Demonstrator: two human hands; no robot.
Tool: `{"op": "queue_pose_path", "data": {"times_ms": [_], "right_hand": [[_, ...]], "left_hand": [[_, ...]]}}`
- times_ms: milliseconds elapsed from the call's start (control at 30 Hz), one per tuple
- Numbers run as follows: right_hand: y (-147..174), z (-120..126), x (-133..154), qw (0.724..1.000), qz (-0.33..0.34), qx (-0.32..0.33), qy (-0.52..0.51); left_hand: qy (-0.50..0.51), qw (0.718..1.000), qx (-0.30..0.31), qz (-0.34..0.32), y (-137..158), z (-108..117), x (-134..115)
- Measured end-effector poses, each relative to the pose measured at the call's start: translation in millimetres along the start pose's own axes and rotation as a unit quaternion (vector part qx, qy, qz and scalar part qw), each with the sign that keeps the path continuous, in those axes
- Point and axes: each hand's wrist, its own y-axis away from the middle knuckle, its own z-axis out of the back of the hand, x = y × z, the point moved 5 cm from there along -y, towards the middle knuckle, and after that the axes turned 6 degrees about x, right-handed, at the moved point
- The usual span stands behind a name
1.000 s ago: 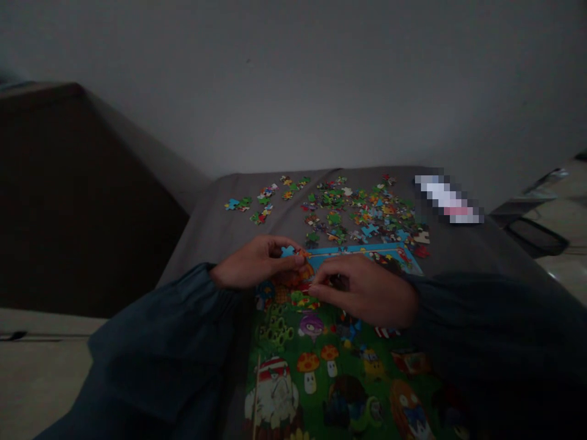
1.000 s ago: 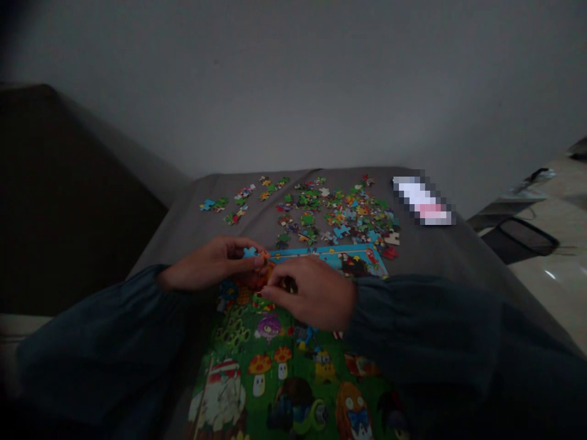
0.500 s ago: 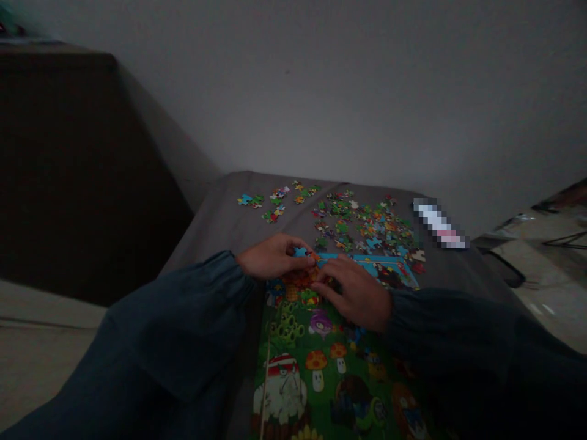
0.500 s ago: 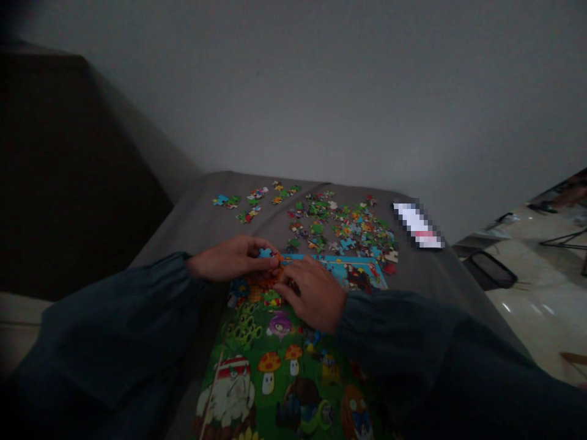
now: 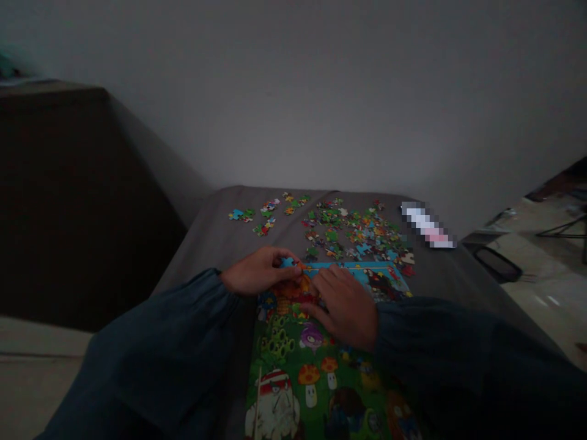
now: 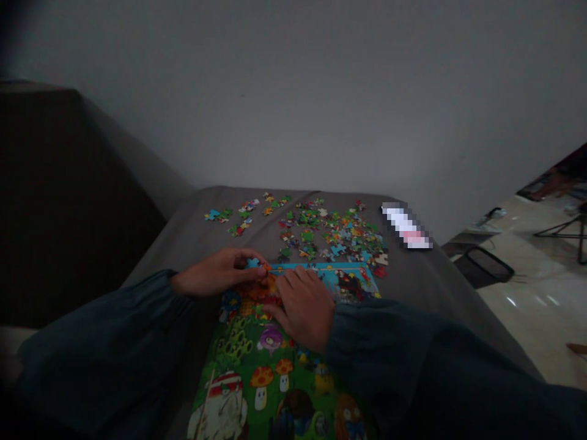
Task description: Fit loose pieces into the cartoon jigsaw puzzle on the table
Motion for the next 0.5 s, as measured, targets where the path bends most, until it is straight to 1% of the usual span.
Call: {"op": "queue_pose_path", "data": {"times_ms": [67,133,233,300,367,433,500], "right_hand": [[0,9,-6,1.0,0.007,-0.001,-0.028],[0,22,-17,0.995,0.002,-0.008,-0.102],[4,35,-37,0.974,-0.03,-0.025,-0.224],[7,36,-48,0.955,-0.059,-0.027,-0.291],[10,31,-53,0.931,-0.083,-0.016,-0.354],[12,24,-52,0.907,-0.09,0.013,-0.412],[13,19,-49,0.889,-0.09,0.033,-0.448]], "left_hand": [[0.016,1.0,0.014,0.006,1,-1,-1],[0.048,0.998,0.035,0.015,1,-5,-3],[0.091,0.993,0.072,0.02,2,-16,-9],[0.118,0.988,0.099,0.01,4,-26,-15],[0.136,0.983,0.125,-0.005,5,-34,-20],[0.145,0.979,0.142,-0.014,6,-40,-23],[0.154,0.977,0.15,-0.011,7,-44,-25]]}}
